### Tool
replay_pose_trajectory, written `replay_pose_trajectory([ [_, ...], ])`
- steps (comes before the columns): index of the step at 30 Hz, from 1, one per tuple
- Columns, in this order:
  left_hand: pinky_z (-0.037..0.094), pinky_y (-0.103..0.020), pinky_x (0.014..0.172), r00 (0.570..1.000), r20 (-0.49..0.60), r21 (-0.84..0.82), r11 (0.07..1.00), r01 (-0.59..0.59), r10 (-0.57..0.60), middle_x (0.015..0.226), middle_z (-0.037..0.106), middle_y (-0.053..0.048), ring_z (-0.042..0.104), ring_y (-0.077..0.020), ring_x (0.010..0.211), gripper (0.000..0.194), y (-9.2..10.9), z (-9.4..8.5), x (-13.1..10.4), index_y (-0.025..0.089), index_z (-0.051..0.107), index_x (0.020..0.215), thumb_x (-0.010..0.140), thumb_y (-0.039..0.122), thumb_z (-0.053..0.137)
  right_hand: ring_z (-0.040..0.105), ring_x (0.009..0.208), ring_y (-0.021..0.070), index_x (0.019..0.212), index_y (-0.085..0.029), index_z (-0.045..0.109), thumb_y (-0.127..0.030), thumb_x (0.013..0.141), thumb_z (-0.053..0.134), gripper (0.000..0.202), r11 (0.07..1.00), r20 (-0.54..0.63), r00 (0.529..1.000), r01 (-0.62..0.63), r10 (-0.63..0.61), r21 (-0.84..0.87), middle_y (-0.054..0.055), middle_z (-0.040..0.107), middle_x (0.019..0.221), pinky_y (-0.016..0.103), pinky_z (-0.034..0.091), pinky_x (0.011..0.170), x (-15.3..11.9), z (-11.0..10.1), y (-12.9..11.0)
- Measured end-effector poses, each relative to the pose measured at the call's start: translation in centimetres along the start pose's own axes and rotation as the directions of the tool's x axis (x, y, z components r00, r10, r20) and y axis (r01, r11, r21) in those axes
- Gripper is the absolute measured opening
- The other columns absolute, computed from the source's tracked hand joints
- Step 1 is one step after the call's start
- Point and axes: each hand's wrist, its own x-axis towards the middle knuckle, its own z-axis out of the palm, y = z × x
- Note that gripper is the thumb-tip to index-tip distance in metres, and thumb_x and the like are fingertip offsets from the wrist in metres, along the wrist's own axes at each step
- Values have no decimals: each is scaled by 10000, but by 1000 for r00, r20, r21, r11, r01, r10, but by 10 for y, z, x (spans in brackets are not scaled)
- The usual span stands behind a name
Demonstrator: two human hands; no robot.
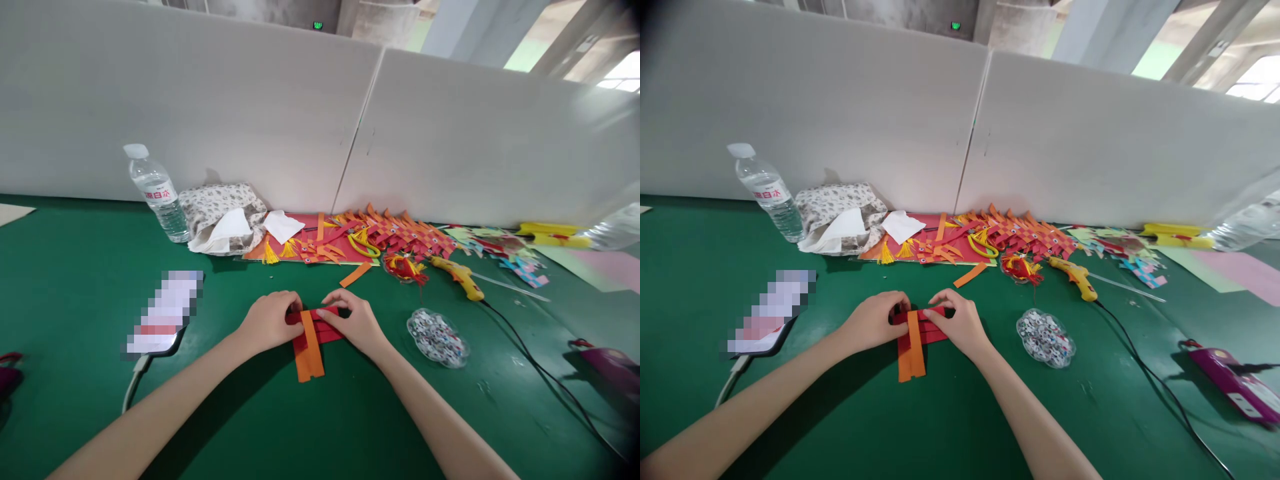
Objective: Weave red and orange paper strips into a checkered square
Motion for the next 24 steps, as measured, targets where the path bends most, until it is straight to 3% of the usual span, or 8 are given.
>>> replay_pose_trajectory([
  [10, 379, -262, 589, 1000, 10, 19, 1000, -21, 21, 807, 570, -5, 536, -181, 738, 158, -2, -1, -1, 217, 517, 802, 655, 248, 567, 657, 730, 184, 839, -227, 574, -304, 722, 652, 159, 999, 2, 1000, -27, 28, -37, -13, 687, 728, 266, 441, 668, 1, -3, 1],
  [16, 398, -274, 610, 1000, 17, 1, 1000, -23, 23, 821, 571, -16, 534, -185, 747, 156, -5, 0, -1, 212, 533, 817, 669, 255, 558, 642, 698, 163, 859, -233, 567, -231, 722, 633, 152, 995, 16, 999, 36, -35, -89, -31, 675, 700, 264, 438, 689, 0, -5, 6],
  [20, 416, -282, 659, 994, 59, -25, 996, -90, 92, 844, 585, -21, 545, -187, 790, 145, -9, -4, 1, 212, 558, 841, 705, 256, 535, 606, 681, 157, 874, -234, 564, -212, 726, 610, 156, 982, 28, 996, 90, -87, -163, -24, 644, 711, 270, 440, 670, -1, -4, 10],
  [24, 428, -277, 679, 989, 98, -66, 992, -107, 113, 930, 608, -4, 557, -174, 817, 221, -13, -15, 0, 230, 539, 929, 709, 252, 541, 553, 695, 152, 973, -225, 522, -169, 713, 593, 275, 964, -30, 987, 146, -156, -223, 9, 604, 838, 278, 444, 667, -1, -5, 10],
])
